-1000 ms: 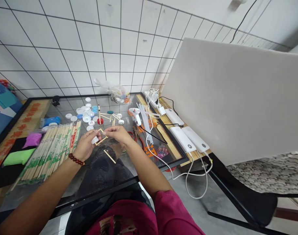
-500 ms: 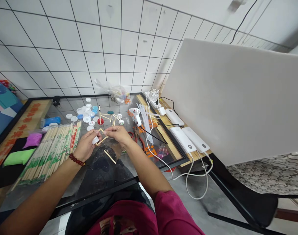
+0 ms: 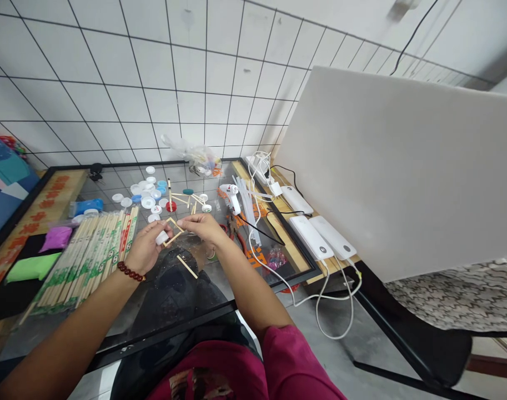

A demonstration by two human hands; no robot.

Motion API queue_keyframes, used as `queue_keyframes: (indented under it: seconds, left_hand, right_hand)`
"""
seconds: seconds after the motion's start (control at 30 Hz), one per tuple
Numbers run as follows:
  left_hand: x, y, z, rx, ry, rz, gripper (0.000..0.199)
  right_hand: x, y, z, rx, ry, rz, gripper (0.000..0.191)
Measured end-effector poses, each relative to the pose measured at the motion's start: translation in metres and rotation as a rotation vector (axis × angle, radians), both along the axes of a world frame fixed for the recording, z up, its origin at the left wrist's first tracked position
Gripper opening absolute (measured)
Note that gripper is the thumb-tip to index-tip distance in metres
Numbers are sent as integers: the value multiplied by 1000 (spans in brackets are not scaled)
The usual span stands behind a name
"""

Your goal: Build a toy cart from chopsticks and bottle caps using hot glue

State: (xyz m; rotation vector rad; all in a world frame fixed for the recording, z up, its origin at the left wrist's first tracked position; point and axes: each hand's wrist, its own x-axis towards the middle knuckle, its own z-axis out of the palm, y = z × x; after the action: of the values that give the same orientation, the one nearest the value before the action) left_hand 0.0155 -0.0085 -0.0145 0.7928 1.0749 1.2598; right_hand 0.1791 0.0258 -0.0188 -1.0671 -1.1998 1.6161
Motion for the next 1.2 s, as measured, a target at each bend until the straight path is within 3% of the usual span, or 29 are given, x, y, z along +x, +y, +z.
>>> queue_keyframes:
  seconds: [0.27, 0.83, 1.2]
  left_hand:
    - [0, -2, -2, 27, 120, -64, 41]
    - [-1, 1, -10, 72, 123, -56, 37]
    - [0, 0, -6, 68, 115, -50, 36]
  right_hand:
    - [-1, 0, 4, -14, 12, -39, 25]
    - [-4, -2, 6, -27, 29, -56, 29]
    - [-4, -1, 2, -34, 14, -42, 29]
